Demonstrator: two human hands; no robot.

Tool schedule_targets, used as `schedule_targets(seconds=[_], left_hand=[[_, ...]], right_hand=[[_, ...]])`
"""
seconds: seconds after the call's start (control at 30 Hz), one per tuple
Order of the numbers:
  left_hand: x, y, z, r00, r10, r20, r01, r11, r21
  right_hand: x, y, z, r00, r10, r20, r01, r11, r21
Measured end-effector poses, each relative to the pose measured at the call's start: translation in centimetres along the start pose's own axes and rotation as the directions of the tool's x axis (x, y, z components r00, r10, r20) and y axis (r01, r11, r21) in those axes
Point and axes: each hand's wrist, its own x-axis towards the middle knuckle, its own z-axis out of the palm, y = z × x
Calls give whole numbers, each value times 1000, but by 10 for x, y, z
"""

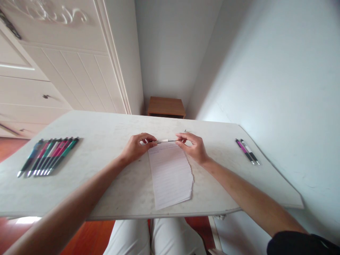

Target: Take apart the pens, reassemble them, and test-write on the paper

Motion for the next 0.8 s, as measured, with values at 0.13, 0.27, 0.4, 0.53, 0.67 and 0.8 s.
schedule_targets(seconds=[0.13, 0.27, 0.4, 0.53, 0.67, 0.8], left_hand=[[1, -2, -1, 1000, -14, 16, 14, 1000, -3], [1, -2, -2, 1000, -13, 21, 13, 1000, -3], [2, -2, -3, 1000, -20, 18, 20, 1000, 2], [2, -3, -3, 1000, -11, 13, 11, 1000, 6], [2, -3, -3, 999, -29, 18, 29, 1000, 3], [2, -2, -4, 999, -48, 9, 48, 999, 1]], right_hand=[[0, -1, 0, 999, -23, 33, 23, 1000, -1], [0, 1, -1, 998, -38, 41, 37, 999, 8], [0, 3, -2, 997, -38, 60, 37, 999, 20], [-1, 5, -1, 997, -43, 66, 39, 998, 52], [-2, 7, -1, 996, -39, 84, 32, 996, 86], [2, 13, -10, 993, -46, 104, 38, 996, 80]])
